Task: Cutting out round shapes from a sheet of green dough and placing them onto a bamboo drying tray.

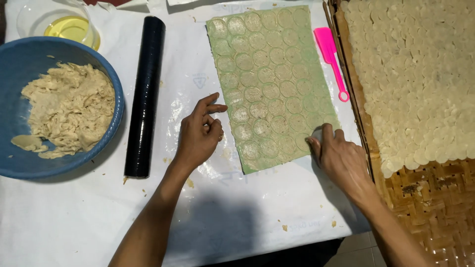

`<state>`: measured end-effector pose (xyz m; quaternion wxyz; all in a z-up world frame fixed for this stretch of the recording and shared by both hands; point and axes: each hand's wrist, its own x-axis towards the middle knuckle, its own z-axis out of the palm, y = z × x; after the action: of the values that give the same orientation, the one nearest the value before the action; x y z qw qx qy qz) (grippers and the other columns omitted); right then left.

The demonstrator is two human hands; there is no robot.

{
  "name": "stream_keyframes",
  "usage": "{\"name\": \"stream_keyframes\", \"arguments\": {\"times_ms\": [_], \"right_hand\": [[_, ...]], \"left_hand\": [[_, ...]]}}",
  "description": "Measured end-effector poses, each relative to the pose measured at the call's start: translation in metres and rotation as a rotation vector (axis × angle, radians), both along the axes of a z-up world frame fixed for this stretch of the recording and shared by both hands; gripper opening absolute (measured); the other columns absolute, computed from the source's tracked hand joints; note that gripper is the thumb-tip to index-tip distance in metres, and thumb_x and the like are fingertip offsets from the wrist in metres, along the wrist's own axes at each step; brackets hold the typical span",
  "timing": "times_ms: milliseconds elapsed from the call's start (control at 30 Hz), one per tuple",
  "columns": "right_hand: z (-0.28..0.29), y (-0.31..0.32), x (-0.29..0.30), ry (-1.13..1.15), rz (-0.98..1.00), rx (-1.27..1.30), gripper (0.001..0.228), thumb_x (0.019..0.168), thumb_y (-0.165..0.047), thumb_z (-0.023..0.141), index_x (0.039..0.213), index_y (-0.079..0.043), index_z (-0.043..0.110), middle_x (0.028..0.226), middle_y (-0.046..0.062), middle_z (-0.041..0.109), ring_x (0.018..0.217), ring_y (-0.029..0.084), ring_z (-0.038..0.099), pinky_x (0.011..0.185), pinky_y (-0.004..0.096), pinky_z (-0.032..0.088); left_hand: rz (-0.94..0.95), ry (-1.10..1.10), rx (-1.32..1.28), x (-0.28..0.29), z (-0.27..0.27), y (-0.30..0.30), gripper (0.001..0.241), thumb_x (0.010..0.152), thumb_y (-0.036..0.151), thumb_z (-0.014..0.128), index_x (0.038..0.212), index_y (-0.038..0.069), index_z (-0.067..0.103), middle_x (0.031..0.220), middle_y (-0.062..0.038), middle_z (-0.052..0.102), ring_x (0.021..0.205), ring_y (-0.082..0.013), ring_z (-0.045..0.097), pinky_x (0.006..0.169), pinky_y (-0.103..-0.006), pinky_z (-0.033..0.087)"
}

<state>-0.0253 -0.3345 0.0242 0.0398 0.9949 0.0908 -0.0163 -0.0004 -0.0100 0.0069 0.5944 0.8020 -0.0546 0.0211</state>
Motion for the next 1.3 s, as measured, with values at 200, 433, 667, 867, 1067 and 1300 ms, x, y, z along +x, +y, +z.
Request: {"name": "stream_keyframes", "arguments": {"times_ms": [200,433,667,867,1067,1300], "right_hand": [[0.054,-0.027,-0.004,0.096,-0.349,0.351,0.040,0.113,-0.027,0.030,0.138,0.005,0.032,0.055,0.012,0.053,0.040,0.029,0.052,0.033,0.043,0.047],[0.054,-0.033,-0.003,0.331,-0.335,0.208,0.052,0.106,-0.036,0.036,0.143,0.001,0.032,0.119,0.025,0.059,0.079,0.037,0.072,0.066,0.050,0.070],[0.037,-0.033,0.006,0.333,-0.189,0.040,0.050,0.106,-0.038,0.034,0.140,-0.001,0.039,0.111,0.025,0.064,0.065,0.030,0.073,0.058,0.043,0.068],[0.009,-0.043,0.008,0.189,-0.083,-0.116,0.046,0.109,-0.043,0.035,0.120,-0.001,0.047,0.074,0.014,0.063,0.039,0.019,0.056,0.031,0.031,0.050],[0.008,-0.048,-0.001,0.078,0.036,-0.201,0.044,0.107,-0.047,0.036,0.120,-0.006,0.048,0.076,0.011,0.059,0.035,0.016,0.050,0.028,0.029,0.043],[0.044,-0.038,-0.008,0.242,-0.206,0.139,0.047,0.105,-0.041,0.040,0.132,-0.003,0.048,0.104,0.026,0.074,0.082,0.042,0.075,0.074,0.054,0.060]], "left_hand": [[0.006,0.025,0.012,-0.002,0.003,-0.001,0.059,0.084,-0.009,0.054,0.142,0.001,0.046,0.119,-0.013,0.072,0.056,-0.0101,0.059,0.049,-0.0246,0.051],[0.007,0.008,0.016,-0.001,0.004,-0.003,0.059,0.082,-0.009,0.054,0.141,0.000,0.046,0.120,-0.015,0.072,0.056,-0.0104,0.059,0.049,-0.0243,0.052],[0.002,0.047,-0.035,0.000,0.003,-0.002,0.059,0.083,-0.010,0.052,0.141,-0.001,0.045,0.122,-0.016,0.070,0.059,-0.0112,0.061,0.052,-0.0251,0.057],[0.003,0.071,-0.045,0.003,0.002,-0.003,0.059,0.083,-0.011,0.052,0.141,0.000,0.045,0.123,-0.015,0.070,0.059,-0.0116,0.060,0.053,-0.0249,0.057],[0.012,0.051,-0.036,0.002,0.000,-0.005,0.060,0.083,-0.011,0.052,0.142,0.000,0.045,0.123,-0.016,0.070,0.058,-0.0115,0.059,0.053,-0.0249,0.057],[0.111,0.041,-0.017,-0.001,0.003,-0.008,0.054,0.087,-0.007,0.051,0.141,-0.008,0.047,0.115,-0.014,0.063,0.061,-0.0126,0.062,0.050,-0.0250,0.058]]}}
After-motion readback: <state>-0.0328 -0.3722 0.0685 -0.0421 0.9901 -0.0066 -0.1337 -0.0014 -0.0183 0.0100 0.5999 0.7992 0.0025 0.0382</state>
